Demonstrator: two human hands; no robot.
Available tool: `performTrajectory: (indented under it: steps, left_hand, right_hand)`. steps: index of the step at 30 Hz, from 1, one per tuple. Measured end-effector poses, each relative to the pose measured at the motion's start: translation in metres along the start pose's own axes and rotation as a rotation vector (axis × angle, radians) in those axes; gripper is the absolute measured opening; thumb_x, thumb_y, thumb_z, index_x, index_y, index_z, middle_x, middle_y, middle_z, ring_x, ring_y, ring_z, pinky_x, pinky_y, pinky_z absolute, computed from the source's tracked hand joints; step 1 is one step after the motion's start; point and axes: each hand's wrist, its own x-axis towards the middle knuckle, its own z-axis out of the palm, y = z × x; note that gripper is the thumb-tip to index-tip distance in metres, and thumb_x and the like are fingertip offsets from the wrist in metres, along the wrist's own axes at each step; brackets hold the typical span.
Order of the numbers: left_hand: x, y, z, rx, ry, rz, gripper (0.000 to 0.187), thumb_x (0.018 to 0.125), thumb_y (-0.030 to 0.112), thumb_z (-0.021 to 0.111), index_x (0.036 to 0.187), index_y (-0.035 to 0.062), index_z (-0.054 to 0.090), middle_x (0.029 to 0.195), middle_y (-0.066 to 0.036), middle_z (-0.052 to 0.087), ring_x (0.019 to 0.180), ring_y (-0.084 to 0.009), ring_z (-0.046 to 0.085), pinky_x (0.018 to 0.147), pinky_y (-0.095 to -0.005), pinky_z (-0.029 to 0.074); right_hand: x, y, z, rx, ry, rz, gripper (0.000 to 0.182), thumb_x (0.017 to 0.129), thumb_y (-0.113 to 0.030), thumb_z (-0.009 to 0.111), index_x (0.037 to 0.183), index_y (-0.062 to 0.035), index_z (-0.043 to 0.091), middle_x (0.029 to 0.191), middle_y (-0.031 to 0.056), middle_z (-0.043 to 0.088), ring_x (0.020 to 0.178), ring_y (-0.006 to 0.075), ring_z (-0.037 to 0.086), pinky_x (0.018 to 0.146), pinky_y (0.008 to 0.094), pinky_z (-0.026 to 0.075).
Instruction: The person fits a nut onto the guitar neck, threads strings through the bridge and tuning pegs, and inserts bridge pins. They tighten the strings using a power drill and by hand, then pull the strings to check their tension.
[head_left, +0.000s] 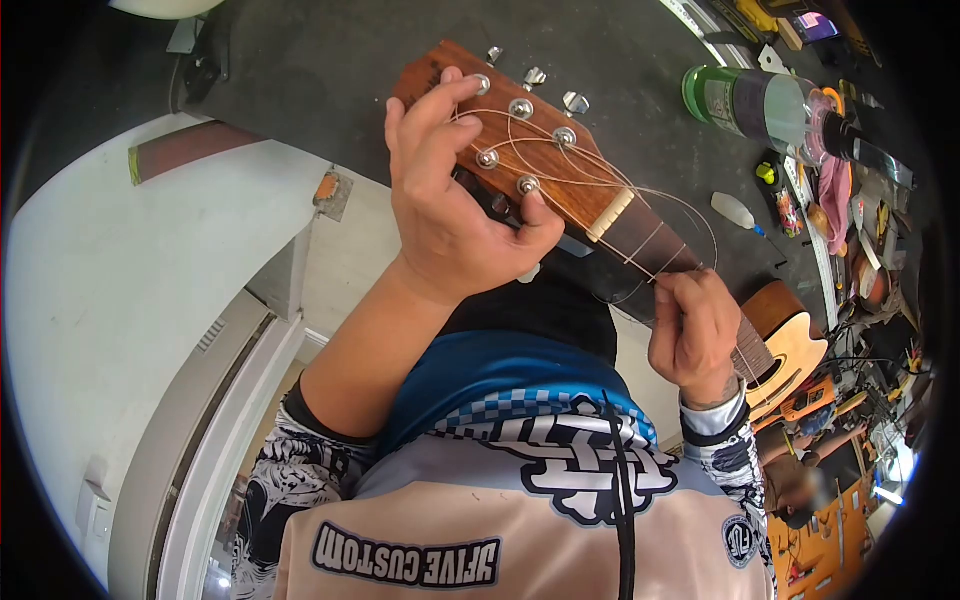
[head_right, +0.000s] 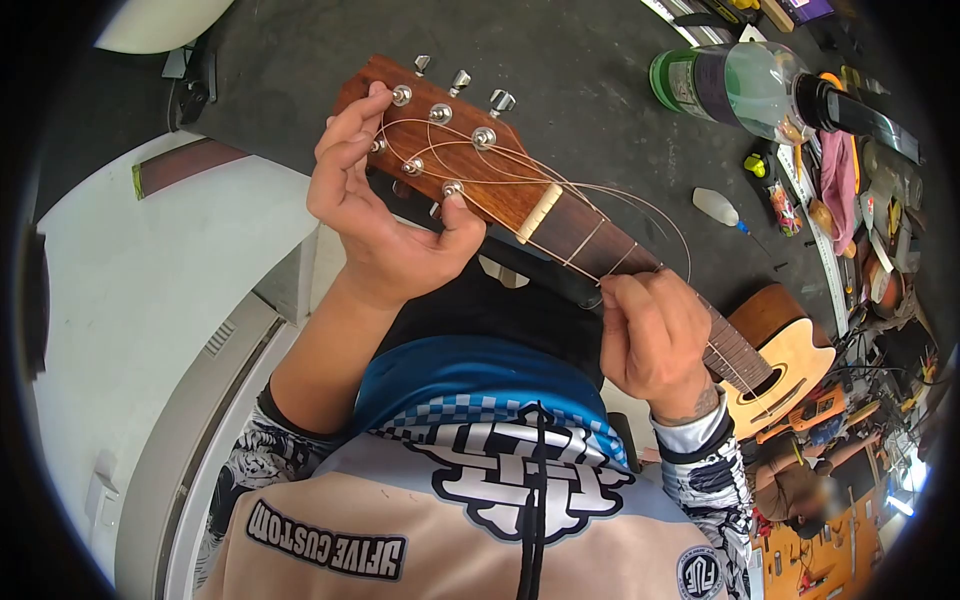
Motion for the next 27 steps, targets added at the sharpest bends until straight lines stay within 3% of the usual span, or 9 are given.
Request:
performTrajectory:
  steps: [6,10,15,23,25,27]
  left_hand:
    - [-0.002,-0.003,-0.002,-0.017,-0.007,0.001,0.077,0.07,0.005,0.067,0.134,0.0018,0.024,0.135,-0.032,0.042,0.129,-0.0434,0.052,0.109,-0.0529,0.042]
    - [-0.003,-0.004,-0.003,-0.046,-0.009,-0.007,0.078,0.07,0.004,0.067,0.135,0.0012,0.024,0.136,-0.032,0.041,0.13,-0.0434,0.051,0.109,-0.0523,0.043]
    - [-0.011,-0.018,0.005,-0.038,0.129,0.042,0.076,0.072,0.018,0.072,0.135,0.0009,0.033,0.134,-0.028,0.055,0.126,-0.0456,0.057,0.112,-0.0685,0.025]
    - [-0.013,-0.021,0.004,-0.08,0.171,0.056,0.079,0.069,0.018,0.074,0.135,0.0015,0.035,0.136,-0.026,0.053,0.127,-0.0427,0.055,0.112,-0.065,0.03]
    - [-0.01,-0.011,0.0,-0.078,0.075,0.023,0.08,0.07,0.006,0.07,0.138,-0.0011,0.028,0.138,-0.03,0.043,0.131,-0.0423,0.051,0.115,-0.0555,0.037]
    - [-0.01,-0.01,0.0,-0.084,0.067,0.023,0.083,0.07,0.005,0.071,0.14,-0.0011,0.027,0.139,-0.029,0.043,0.131,-0.0425,0.05,0.116,-0.0552,0.037]
  right_hand:
    - [-0.007,0.002,0.009,-0.007,0.077,-0.037,0.033,0.072,0.01,0.073,0.104,0.0023,0.067,0.077,0.0108,0.061,0.062,0.0255,0.059,0.055,0.0347,0.047]
    - [-0.006,0.001,0.0,-0.047,-0.039,-0.06,0.046,0.068,0.007,0.073,0.113,0.0002,0.073,0.078,0.0077,0.056,0.063,0.0233,0.056,0.054,0.0337,0.046]
    - [-0.003,0.003,-0.005,-0.04,-0.142,-0.139,0.05,0.067,0.004,0.074,0.117,-0.0007,0.074,0.078,0.0066,0.054,0.063,0.022,0.055,0.053,0.0335,0.046]
    - [-0.011,0.008,0.007,-0.091,-0.023,-0.221,0.053,0.065,0.005,0.072,0.118,-0.0003,0.073,0.077,0.0058,0.054,0.062,0.0213,0.056,0.051,0.0336,0.046]
    - [-0.012,0.011,0.006,-0.079,-0.015,-0.224,0.054,0.064,0.006,0.071,0.118,0.0,0.073,0.076,0.0058,0.054,0.062,0.0213,0.056,0.051,0.0336,0.046]
    - [-0.012,0.013,0.006,-0.077,-0.018,-0.227,0.054,0.063,0.006,0.071,0.117,0.0004,0.073,0.076,0.006,0.055,0.061,0.0215,0.056,0.051,0.0334,0.046]
